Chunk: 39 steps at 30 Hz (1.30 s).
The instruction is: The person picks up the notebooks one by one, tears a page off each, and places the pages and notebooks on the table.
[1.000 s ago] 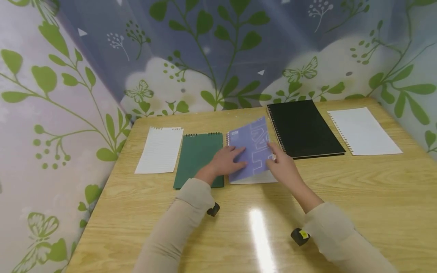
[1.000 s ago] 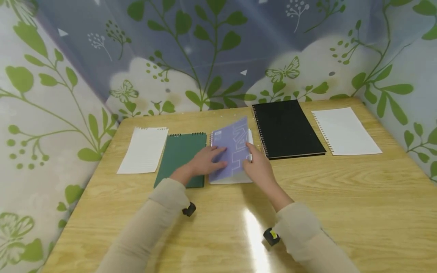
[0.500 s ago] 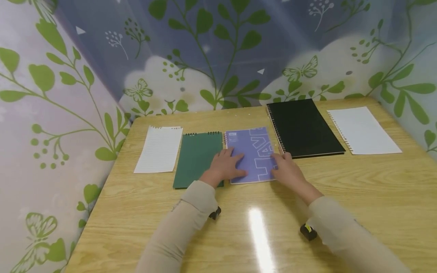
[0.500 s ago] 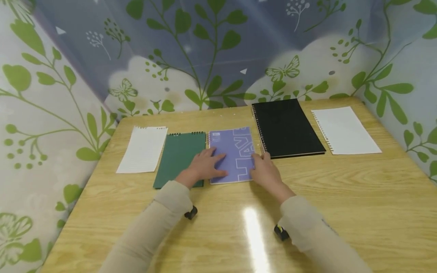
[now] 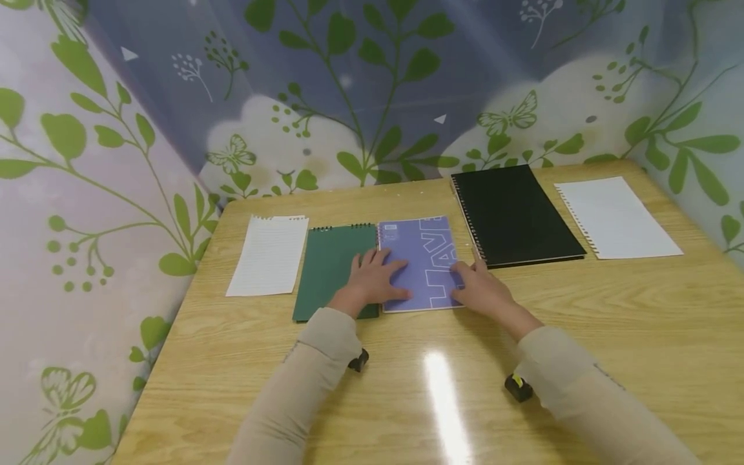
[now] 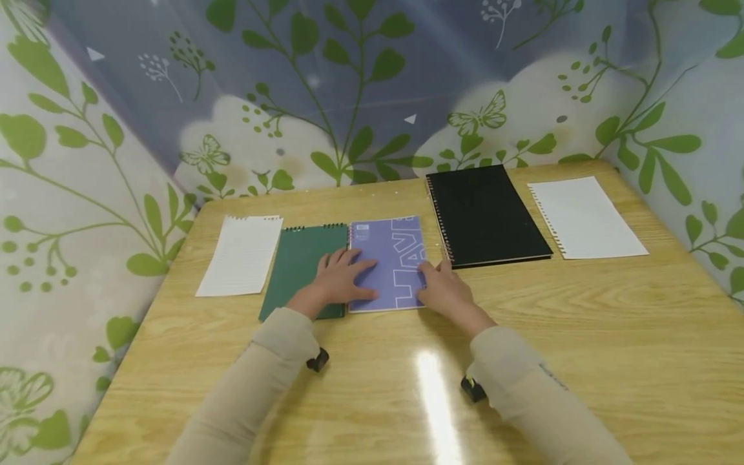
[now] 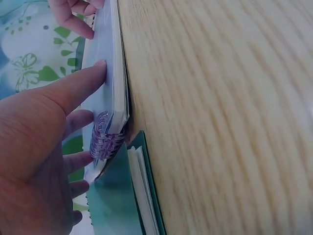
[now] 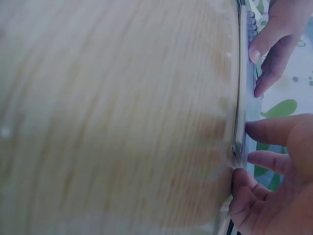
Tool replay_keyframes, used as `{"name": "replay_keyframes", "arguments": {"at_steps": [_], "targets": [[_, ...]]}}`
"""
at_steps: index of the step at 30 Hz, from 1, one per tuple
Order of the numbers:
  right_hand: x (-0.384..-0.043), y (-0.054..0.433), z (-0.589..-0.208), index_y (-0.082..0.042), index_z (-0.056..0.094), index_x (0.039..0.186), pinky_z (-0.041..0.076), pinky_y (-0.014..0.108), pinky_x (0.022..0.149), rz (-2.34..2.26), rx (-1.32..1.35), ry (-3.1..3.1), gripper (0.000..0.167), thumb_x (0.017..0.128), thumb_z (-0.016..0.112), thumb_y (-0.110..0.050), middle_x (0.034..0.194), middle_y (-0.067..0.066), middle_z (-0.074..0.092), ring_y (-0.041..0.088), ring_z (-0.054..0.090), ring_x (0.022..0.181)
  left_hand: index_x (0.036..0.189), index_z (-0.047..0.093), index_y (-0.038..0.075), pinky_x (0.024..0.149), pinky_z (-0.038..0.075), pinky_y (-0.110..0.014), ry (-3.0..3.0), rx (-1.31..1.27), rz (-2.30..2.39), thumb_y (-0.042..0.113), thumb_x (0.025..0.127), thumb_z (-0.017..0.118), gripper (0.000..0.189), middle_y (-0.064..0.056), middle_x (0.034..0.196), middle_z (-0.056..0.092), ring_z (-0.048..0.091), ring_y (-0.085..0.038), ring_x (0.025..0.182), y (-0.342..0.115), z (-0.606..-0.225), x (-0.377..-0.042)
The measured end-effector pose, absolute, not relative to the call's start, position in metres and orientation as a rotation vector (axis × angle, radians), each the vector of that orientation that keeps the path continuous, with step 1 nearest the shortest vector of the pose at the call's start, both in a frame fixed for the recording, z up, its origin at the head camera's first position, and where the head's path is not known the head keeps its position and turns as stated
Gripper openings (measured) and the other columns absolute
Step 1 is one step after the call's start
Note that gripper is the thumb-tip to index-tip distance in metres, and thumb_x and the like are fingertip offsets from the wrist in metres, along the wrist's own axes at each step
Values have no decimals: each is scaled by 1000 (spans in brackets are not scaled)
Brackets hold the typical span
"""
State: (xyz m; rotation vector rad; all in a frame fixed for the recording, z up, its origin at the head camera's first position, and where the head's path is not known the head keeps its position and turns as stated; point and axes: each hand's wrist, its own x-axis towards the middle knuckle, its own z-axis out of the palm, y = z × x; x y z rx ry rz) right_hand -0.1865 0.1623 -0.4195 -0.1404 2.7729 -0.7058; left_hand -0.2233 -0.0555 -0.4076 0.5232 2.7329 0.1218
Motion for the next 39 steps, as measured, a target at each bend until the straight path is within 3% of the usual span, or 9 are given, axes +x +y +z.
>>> {"name": "replay_keyframes", "arguments": {"at_steps": [4,10,14,18,21,26,32,37,39], "targets": [[-185,168,-418,-5,47,131,46,45,77,-730,-159,2789,48,89,54,-27,127,28,41,35,51,99,145,28,31,113,1,-55,2735,527,178,59,83,54,72,-7,156,8,2,-33,143,-49,-407,-223],[-185,201,-406,0,57,104,42,37,69,-927,-75,2895,35,96,43,-31,94,16,55,27,49,84,148,20,23,113,3,-56,2807,600,453,51,89,49,71,-13,156,4,-1,-36,142,-27,-392,-221],[-191,235,-400,4,52,110,40,47,80,-1075,48,2981,41,98,38,-32,103,22,54,36,49,95,145,28,15,114,12,-50,2812,503,892,40,91,51,64,-13,152,22,15,-32,141,-8,-384,-222],[-199,265,-407,11,46,119,25,58,97,-1179,186,3071,44,97,39,-26,118,32,45,49,35,114,140,37,10,111,27,-43,2645,273,1400,31,91,54,56,-11,144,39,34,-28,135,16,-393,-224],[-204,282,-413,13,40,125,22,59,98,-1170,309,3073,48,96,39,-25,124,37,37,53,28,119,137,41,10,107,33,-41,2503,145,1594,29,90,55,53,-11,141,43,40,-28,131,35,-402,-224],[-207,301,-420,13,31,131,27,59,96,-1069,498,2965,58,96,35,-33,129,39,29,55,24,120,136,42,8,105,36,-41,2331,59,1720,28,90,56,52,-13,139,45,41,-30,130,65,-412,-222],[-208,313,-422,20,25,131,29,61,92,-889,477,2872,68,95,34,-36,126,46,26,60,24,115,136,42,8,102,39,-40,2231,-107,1769,25,89,56,51,-13,136,47,46,-28,124,89,-419,-221],[-215,313,-413,26,24,126,29,63,90,-817,443,2818,71,94,37,-36,123,50,25,63,25,113,135,43,6,88,48,-35,2206,-234,1786,23,88,58,53,-13,122,56,59,-22,96,103,-415,-225],[-217,314,-410,27,25,126,29,63,90,-801,440,2798,72,93,38,-36,123,50,26,63,25,113,134,44,4,75,48,-30,2166,-279,1815,22,87,60,53,-11,106,60,57,-16,75,107,-413,-226]]}}
